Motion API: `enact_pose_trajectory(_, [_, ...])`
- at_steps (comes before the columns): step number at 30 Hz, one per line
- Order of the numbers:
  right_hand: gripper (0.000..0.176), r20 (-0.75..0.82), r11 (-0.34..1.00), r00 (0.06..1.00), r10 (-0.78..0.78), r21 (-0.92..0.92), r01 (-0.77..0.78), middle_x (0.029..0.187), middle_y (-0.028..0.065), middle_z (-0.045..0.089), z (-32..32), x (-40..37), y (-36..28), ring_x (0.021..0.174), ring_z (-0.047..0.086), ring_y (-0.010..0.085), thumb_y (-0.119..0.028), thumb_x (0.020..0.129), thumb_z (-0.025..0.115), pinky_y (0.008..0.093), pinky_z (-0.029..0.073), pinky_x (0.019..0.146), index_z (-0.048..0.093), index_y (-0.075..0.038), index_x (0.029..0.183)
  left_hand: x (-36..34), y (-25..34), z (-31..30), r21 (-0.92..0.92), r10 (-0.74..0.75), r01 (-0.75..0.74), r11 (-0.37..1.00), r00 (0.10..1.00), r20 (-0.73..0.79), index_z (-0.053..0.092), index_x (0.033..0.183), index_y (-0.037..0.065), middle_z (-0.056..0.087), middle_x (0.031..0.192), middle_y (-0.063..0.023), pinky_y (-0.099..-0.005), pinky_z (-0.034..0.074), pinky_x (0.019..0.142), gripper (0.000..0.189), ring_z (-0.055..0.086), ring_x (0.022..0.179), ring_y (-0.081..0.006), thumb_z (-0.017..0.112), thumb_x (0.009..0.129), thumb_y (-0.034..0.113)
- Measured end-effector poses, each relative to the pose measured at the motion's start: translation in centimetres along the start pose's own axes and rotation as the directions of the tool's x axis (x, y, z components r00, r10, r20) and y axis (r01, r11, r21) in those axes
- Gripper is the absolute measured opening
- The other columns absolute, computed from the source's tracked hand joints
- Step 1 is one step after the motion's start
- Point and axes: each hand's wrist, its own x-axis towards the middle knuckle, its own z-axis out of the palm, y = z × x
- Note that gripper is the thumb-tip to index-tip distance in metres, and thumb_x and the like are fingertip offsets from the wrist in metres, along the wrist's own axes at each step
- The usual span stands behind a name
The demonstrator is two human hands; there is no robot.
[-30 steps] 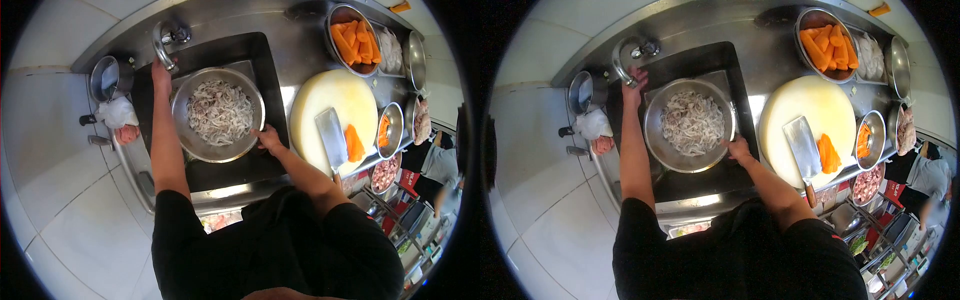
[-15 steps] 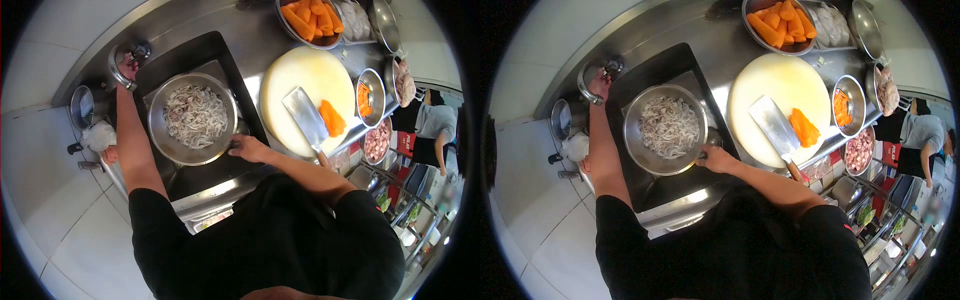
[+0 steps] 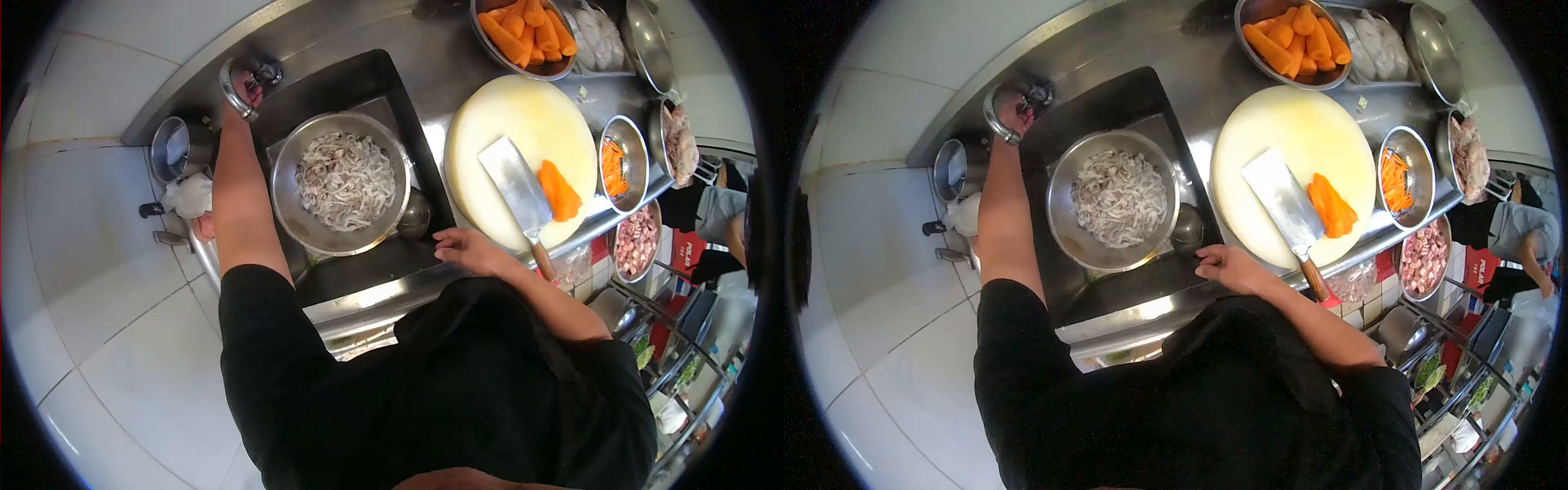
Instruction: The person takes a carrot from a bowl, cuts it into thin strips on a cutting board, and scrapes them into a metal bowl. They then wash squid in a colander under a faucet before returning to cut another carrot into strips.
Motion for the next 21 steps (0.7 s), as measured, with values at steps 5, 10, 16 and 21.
enact_pose_trajectory(5, [0.061, 0.018, 0.997, 0.997, 0.072, 0.003, -0.072, 0.12, 0.0129, 0.073, -0.8, 0.2, -0.2, 0.105, 0.068, 0.0191, -0.028, 0.097, 0.074, 0.032, 0.055, 0.088, 0.055, 0.003, 0.145, 0.5, -0.9, 0.4, 0.009, 0.008, -0.007, 1.0, 0.996, -0.086, 0.06, 0.101, 0.016, 0.059, 0.076, -0.002, -0.0331, 0.052, 0.056, 0.033, 0.062, 0.066, -0.0178, 0.07, 0.095, 0.047])
enact_pose_trajectory(10, [0.061, 0.066, 0.985, 0.989, 0.133, 0.102, -0.14, 0.115, 0.0081, 0.073, -1.2, 1.7, -0.4, 0.097, 0.068, 0.0146, -0.028, 0.098, 0.073, 0.0301, 0.056, 0.082, 0.052, 0.0, 0.148, -8.9, -7.9, -0.2, -0.207, 0.254, -0.291, 0.934, 0.949, -0.189, 0.065, 0.103, 0.004, 0.069, 0.084, -0.011, -0.0374, 0.055, 0.07, 0.04, 0.067, 0.075, -0.0218, 0.076, 0.094, 0.041])
enact_pose_trajectory(16, [0.069, 0.12, 0.966, 0.971, 0.206, 0.134, -0.222, 0.118, 0.0089, 0.07, -1.1, 3.1, 0.9, 0.101, 0.068, 0.0175, -0.03, 0.097, 0.075, 0.033, 0.057, 0.083, 0.046, -0.001, 0.152, -24.6, -30.7, -10.0, -0.396, -0.172, 0.024, 0.918, 0.923, -0.343, 0.062, 0.139, 0.006, 0.062, 0.142, -0.0147, -0.0481, 0.042, 0.111, 0.065, 0.057, 0.128, -0.0337, 0.056, 0.101, 0.059])
enact_pose_trajectory(21, [0.086, -0.037, 0.893, 0.936, 0.349, 0.317, -0.32, 0.138, 0.0157, 0.06, 1.4, 6.5, 0.6, 0.117, 0.063, 0.0262, -0.04, 0.095, 0.076, 0.0418, 0.058, 0.088, 0.034, 0.0, 0.158, -27.3, -40.1, -8.6, -0.786, -0.356, 0.342, 0.515, 0.919, 0.166, 0.047, 0.155, 0.011, 0.049, 0.158, -0.0113, -0.0538, 0.035, 0.121, 0.072, 0.045, 0.144, -0.035, 0.041, 0.105, 0.064])
